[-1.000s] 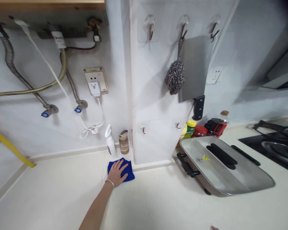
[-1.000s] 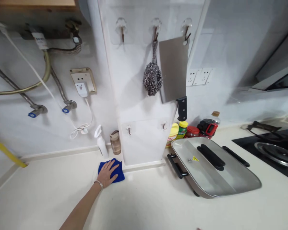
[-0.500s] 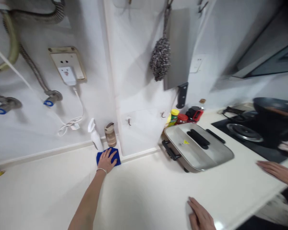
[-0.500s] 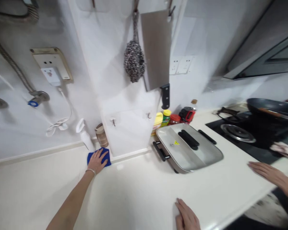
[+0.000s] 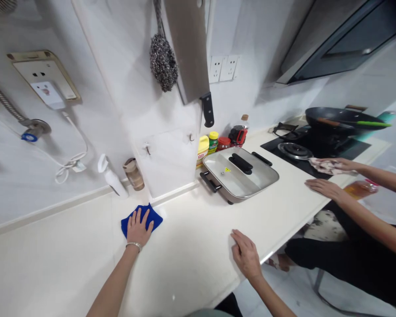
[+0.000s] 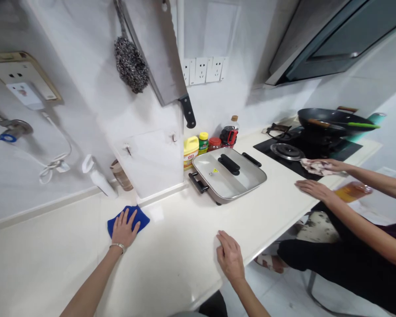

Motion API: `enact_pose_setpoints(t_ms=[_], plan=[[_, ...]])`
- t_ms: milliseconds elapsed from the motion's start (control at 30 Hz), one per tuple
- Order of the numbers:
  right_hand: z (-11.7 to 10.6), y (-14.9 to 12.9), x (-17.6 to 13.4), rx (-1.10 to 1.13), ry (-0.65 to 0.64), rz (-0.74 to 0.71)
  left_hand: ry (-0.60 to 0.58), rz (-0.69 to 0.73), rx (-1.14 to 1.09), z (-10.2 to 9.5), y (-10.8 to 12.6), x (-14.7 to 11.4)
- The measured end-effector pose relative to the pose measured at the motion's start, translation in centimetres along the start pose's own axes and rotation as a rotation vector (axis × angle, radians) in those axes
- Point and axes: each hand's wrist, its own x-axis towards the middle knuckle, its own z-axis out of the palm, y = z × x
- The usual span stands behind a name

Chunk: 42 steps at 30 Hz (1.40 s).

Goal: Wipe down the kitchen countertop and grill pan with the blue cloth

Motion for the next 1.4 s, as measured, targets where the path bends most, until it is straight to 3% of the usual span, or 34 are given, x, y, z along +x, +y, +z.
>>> enact_pose_setpoints(t_ms=[300, 533, 700, 900, 1167, 1267, 1400], plan=[[0.5, 0.7, -0.4, -0.014, 0.040, -0.066, 0.086, 0.083, -0.054, -1.1, 6.0, -9.3], [0.1, 0.3, -0.6, -0.035, 0.033, -0.109, 0.061, 0.188, -0.052, -2.7, 12.6, -16.0], [-0.4, 0.1, -0.5, -0.040, 0.008, -0.103, 0.010, 0.236, -0.056, -3.7, 17.2, -19.3], [-0.3, 0.4, -0.5, -0.049, 0.020, -0.129, -0.068, 0.207, -0.128, -3.6, 21.5, -20.7], [-0.1, 1.4, -1.1, 0.004, 0.040, -0.140, -0.162, 0.253, -0.306, -3.9, 28.6, -19.3], [0.1, 1.7, -1.3, 0.033, 0.041, -0.148, -0.177, 0.245, -0.331, -4.3, 29.1, -19.1], [0.2, 2.2, -1.8, 0.050, 0.051, -0.148, -0.151, 0.223, -0.365, -4.4, 26.5, -20.4]])
